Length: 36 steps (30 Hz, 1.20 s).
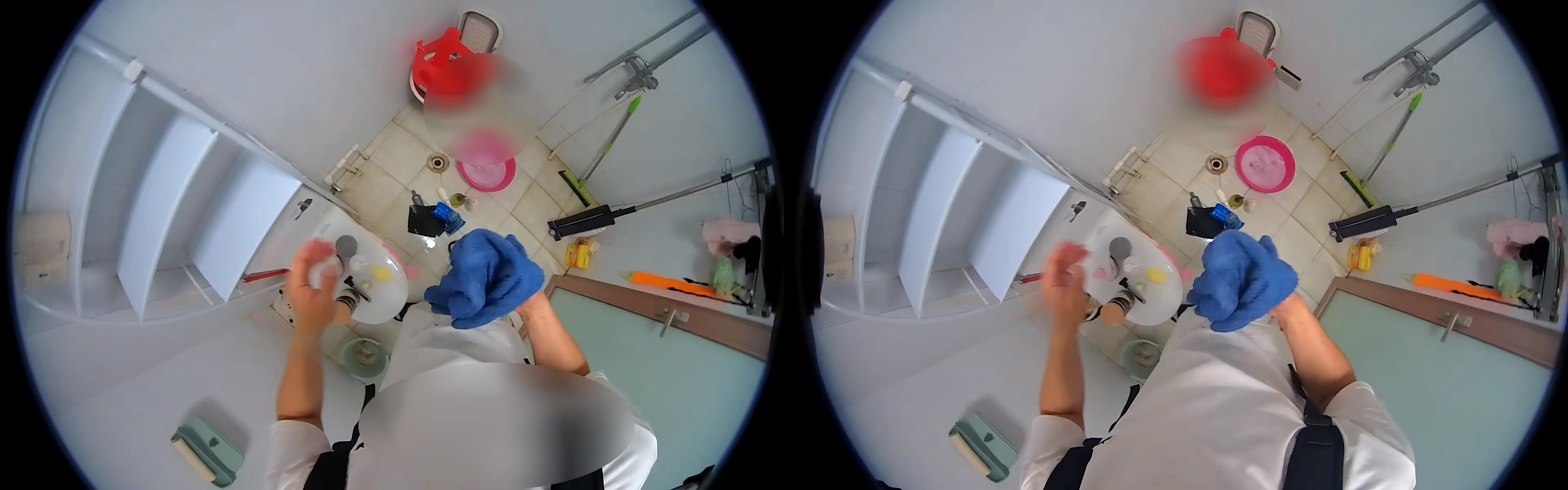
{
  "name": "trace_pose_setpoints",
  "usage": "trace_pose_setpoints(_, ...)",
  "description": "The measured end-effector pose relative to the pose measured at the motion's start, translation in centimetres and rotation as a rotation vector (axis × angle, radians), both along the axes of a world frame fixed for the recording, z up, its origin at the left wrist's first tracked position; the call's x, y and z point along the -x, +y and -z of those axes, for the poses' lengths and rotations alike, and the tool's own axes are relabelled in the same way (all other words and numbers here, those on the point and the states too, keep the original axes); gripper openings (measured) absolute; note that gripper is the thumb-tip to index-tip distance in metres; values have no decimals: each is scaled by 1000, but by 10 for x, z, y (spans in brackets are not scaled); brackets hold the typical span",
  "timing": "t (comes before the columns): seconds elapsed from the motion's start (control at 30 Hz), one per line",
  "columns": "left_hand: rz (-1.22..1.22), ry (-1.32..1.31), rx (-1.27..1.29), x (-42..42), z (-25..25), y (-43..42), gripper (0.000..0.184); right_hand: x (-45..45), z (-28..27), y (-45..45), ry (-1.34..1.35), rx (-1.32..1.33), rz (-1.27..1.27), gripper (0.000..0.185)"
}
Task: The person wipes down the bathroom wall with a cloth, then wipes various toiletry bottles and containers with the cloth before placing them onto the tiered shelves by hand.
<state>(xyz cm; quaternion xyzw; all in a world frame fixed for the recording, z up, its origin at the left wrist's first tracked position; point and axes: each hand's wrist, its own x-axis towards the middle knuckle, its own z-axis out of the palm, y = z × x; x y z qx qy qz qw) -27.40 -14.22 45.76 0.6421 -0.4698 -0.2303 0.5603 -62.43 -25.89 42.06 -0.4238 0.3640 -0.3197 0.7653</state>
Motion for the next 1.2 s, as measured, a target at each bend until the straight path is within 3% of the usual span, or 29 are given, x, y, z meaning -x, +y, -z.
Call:
trace_pose_setpoints(0.07,-7,384,-208,35,64,-8,35,30,4,-30,-157,-176,106,49)
trace_pose_setpoints(0.2,-93,621,-469,95,164,-22,32,114,77,-99,-145,-390,501,45)
trace_pose_setpoints(0.27,-53,511,-632,119,206,-37,34,137,112,-135,-132,-469,559,45)
trace_pose_setpoints(0.4,29,317,-794,154,370,-100,35,161,217,-194,-109,-599,620,45)
trace_pose_setpoints(0.5,53,62,-940,171,520,-155,35,179,310,-224,-93,-672,641,46)
trace_pose_setpoints(0.63,136,-106,-1017,198,696,-234,39,208,411,-233,-71,-782,674,46)
trace_pose_setpoints(0.7,183,-186,-865,227,760,-272,40,220,446,-225,-56,-845,692,47)
trace_pose_setpoints(0.83,345,-368,-659,309,832,-353,55,240,489,-213,-32,-933,710,48)
trace_pose_setpoints(0.93,386,-560,-684,371,838,-402,50,256,499,-211,-10,-968,718,48)
trace_pose_setpoints(1.03,358,-505,-945,396,869,-414,43,268,498,-208,-6,-982,748,49)
trace_pose_setpoints(1.2,329,-508,-1041,385,868,-426,39,278,487,-205,-31,-974,796,51)
